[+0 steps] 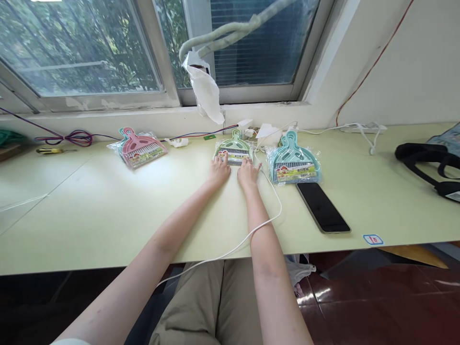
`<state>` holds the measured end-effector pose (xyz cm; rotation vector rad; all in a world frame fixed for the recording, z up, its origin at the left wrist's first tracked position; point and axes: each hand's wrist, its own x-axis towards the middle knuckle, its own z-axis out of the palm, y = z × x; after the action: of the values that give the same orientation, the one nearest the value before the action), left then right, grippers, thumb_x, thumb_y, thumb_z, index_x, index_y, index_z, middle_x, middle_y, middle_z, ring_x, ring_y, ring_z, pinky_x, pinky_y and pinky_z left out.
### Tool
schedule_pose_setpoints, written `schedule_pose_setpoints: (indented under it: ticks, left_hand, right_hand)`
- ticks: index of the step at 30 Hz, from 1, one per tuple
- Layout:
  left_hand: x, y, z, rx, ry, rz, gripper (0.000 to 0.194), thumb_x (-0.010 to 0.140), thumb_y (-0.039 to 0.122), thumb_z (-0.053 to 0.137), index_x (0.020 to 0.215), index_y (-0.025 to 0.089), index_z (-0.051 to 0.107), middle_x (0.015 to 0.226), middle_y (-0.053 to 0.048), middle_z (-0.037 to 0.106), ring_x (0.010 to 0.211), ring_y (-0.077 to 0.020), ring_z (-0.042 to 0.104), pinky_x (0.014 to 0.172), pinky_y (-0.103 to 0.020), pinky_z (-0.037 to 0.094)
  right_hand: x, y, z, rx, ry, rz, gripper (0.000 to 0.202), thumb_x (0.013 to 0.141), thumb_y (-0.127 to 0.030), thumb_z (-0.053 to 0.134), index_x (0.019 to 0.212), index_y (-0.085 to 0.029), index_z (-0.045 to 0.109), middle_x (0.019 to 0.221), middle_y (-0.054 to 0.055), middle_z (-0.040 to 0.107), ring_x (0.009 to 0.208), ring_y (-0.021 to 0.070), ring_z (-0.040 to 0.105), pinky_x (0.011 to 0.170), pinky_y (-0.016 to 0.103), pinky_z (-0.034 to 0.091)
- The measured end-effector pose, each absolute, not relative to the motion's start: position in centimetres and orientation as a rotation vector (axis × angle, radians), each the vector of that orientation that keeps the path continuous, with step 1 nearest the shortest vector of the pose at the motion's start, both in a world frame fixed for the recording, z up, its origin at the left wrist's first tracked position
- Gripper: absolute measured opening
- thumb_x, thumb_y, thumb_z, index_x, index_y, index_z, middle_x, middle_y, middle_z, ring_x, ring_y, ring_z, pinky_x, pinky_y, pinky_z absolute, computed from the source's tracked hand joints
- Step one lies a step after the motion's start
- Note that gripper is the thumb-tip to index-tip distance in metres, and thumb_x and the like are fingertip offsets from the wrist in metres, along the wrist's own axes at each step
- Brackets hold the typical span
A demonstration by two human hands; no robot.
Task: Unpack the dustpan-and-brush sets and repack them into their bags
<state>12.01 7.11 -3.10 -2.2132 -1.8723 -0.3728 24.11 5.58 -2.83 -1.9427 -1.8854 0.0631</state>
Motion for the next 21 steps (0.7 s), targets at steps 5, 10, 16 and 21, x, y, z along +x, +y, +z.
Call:
schedule_pose_setpoints:
  ticks: [5, 10, 16, 21]
  left_hand:
    - [12.05, 7.19, -3.1, -2.189, -1.905, -0.405, 0.06, 0.093, 0.024, 0.034, 0.147, -0.002, 0.035, 0.142, -0.025, 0.05, 0.127, -0.0318, 0.045, 0.1, -0.042, 0.037]
    - [11.78, 7.03, -3.05, -2.226, -1.887, -0.405, 0.06, 0.094, 0.025, 0.034, 0.148, 0.0, 0.034, 0.143, -0.024, 0.049, 0.128, -0.0321, 0.044, 0.101, -0.043, 0.037]
    - [11.44, 7.0, -3.2, -2.254, -1.876, -0.415, 0.061, 0.095, 0.028, 0.033, 0.151, 0.005, 0.031, 0.149, -0.022, 0.043, 0.132, -0.0318, 0.04, 0.102, -0.043, 0.039]
    - [11.35, 6.94, -3.14, -2.269, -1.819, -0.447, 0.06, 0.094, 0.027, 0.035, 0.15, 0.008, 0.033, 0.151, -0.023, 0.04, 0.133, -0.033, 0.041, 0.105, -0.048, 0.035]
  right_hand:
    - [24.19, 5.68, -3.02, -1.94, -1.88, 0.067, 0.052, 0.091, -0.013, 0.035, 0.142, -0.012, 0.045, 0.154, 0.018, 0.041, 0.139, 0.0262, 0.043, 0.118, 0.064, 0.008]
    - [24.55, 5.93, -3.48, -1.89, -1.883, 0.038, 0.051, 0.091, -0.015, 0.036, 0.141, -0.013, 0.046, 0.153, 0.016, 0.043, 0.136, 0.0252, 0.046, 0.119, 0.063, 0.008]
    - [24.61, 5.89, -3.49, -1.871, -1.887, 0.002, 0.054, 0.089, -0.014, 0.036, 0.142, -0.013, 0.044, 0.153, 0.018, 0.041, 0.134, 0.0269, 0.047, 0.117, 0.066, 0.012]
    - [24.4, 5.87, -3.5, -1.84, -1.925, -0.072, 0.06, 0.087, -0.011, 0.035, 0.147, -0.012, 0.036, 0.156, 0.02, 0.035, 0.139, 0.0284, 0.04, 0.115, 0.067, 0.019]
